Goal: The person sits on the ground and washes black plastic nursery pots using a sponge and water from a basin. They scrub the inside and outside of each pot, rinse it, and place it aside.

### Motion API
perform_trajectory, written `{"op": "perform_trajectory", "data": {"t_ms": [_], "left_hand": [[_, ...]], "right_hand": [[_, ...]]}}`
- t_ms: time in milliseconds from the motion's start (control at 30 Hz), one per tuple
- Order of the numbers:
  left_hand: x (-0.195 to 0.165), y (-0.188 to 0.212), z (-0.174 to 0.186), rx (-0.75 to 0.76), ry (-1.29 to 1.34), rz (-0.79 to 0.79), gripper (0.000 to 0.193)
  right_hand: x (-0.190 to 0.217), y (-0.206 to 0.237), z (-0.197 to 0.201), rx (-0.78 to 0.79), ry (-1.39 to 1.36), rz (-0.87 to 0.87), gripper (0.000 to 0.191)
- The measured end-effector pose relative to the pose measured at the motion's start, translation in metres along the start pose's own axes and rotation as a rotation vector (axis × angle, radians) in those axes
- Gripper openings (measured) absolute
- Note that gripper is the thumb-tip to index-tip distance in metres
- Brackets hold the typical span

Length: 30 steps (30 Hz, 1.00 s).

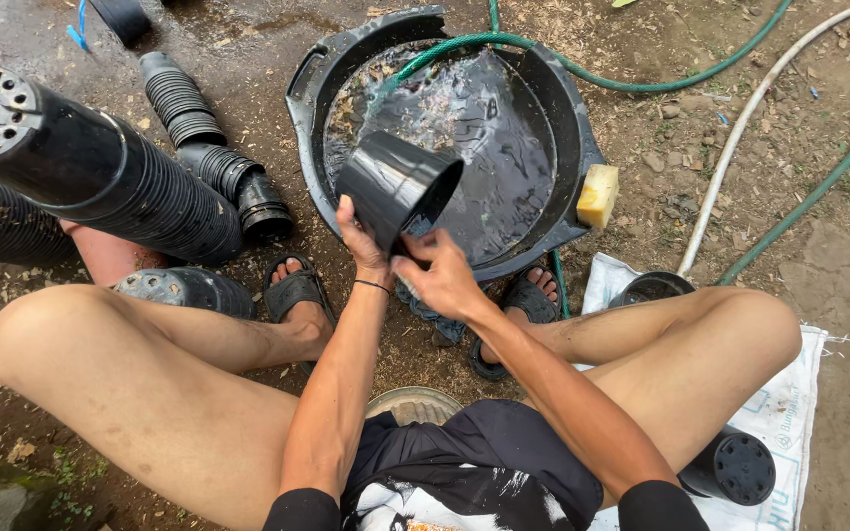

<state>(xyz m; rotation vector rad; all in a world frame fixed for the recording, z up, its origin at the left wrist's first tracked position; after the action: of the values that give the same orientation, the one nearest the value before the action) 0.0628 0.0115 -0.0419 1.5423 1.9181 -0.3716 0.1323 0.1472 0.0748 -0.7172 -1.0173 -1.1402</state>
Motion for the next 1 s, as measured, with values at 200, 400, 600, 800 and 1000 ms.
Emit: {"op": "perform_trajectory", "data": {"t_ms": [200, 400, 600, 800, 1000], "left_hand": [[-0.022, 0.004, -0.009, 0.139, 0.381, 0.086, 0.067], [-0.030, 0.022, -0.039, 0.049, 0.187, 0.274, 0.068], [-0.026, 0.021, -0.042, 0.034, 0.123, 0.352, 0.069], [-0.027, 0.022, -0.045, 0.065, 0.163, 0.461, 0.075], [-0.039, 0.014, -0.050, -0.173, -0.742, -0.070, 0.093]], "right_hand": [[-0.002, -0.006, 0.011, 0.076, 0.133, 0.130, 0.046], [-0.014, -0.022, 0.049, -0.169, 0.742, 0.508, 0.061], [-0.042, -0.038, 0.066, -0.496, 0.516, 0.331, 0.061], [-0.074, -0.053, 0.066, -0.502, -0.548, -0.115, 0.060], [-0.101, -0.052, 0.065, -0.651, -0.105, -0.409, 0.078]]}}
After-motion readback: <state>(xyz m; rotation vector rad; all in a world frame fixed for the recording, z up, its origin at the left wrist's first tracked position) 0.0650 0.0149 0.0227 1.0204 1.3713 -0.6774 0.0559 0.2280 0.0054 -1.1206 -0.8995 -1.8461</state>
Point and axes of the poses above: each hand's wrist, its own y-axis away from the middle knuckle, its own z-axis out of the back of the hand, x = y × z, the point moved 2 cm from there along -y, towards the middle knuckle, and after that the axes turned 12 degrees about -y, right-handed, at the moved point
